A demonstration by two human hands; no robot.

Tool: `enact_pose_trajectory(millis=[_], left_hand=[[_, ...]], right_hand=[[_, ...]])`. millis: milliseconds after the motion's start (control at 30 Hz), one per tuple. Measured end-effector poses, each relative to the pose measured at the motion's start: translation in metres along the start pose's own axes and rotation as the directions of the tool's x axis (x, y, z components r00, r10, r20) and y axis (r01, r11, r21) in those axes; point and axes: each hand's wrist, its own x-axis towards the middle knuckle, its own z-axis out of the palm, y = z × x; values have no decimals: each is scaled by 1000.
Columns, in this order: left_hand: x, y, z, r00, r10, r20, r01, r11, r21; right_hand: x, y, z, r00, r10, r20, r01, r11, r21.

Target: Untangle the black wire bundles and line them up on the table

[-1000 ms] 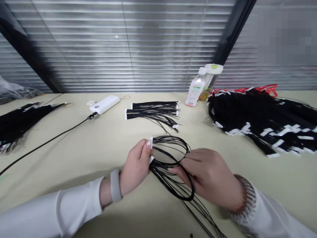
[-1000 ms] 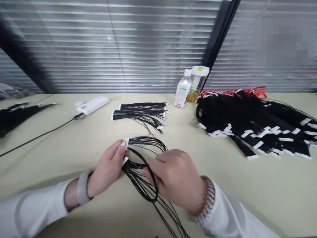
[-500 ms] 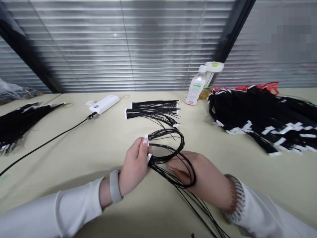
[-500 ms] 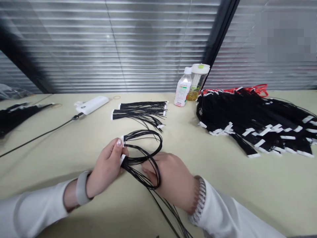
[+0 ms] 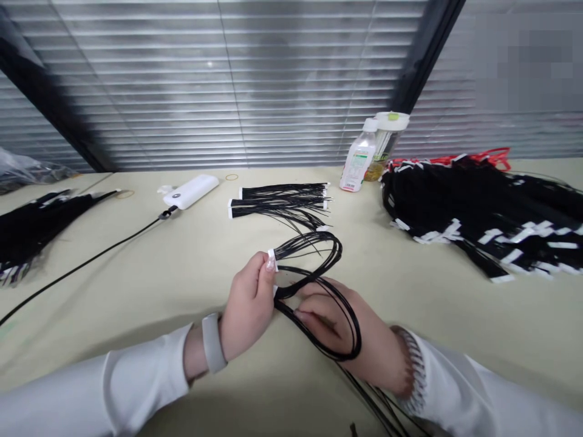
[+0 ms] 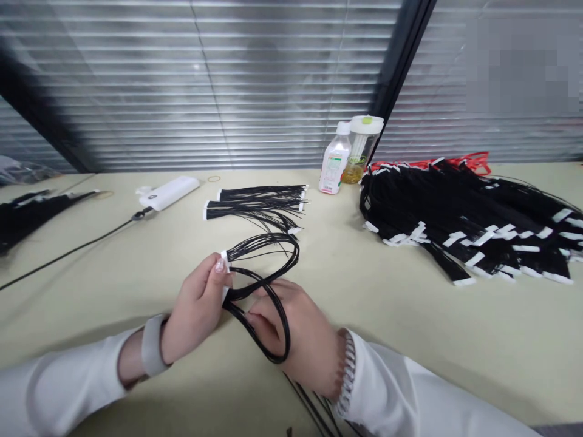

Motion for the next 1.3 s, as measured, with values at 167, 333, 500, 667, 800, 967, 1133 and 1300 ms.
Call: enact_pose_trajectory(millis=[167, 333, 500, 667, 800, 967, 1133, 1300], left_hand=[[-2, -1, -1, 998, 53, -14, -53, 999, -12], [-2, 0, -1, 999, 46, 23, -45, 999, -20], [0, 1, 0, 999, 25, 30, -25, 999, -20], [2, 1, 1, 1000, 7, 31, -6, 999, -42], [3, 0, 1, 998, -50, 44, 52, 998, -42], [6, -4, 2, 994, -105, 38, 107, 993, -57], [7, -5, 2, 990, -139, 21, 141, 987, -80], [6, -6, 2, 992, -115, 52, 119, 990, -81]], right_hand=[[1, 0, 2, 998, -61, -3, 61, 998, -20], [-1, 3, 6, 998, -56, -18, 53, 988, -145], [-1, 0, 6, 1000, -14, -8, 12, 978, -208], [0, 1, 7, 1000, -19, -21, 13, 957, -289], [-1, 3, 4, 999, -21, 24, 29, 899, -437], [0, 4, -20, 993, 92, 67, -33, 795, -605], [1, 7, -48, 974, 22, -223, -170, 722, -671], [2, 14, -58, 760, 37, -648, -162, 978, -134]])
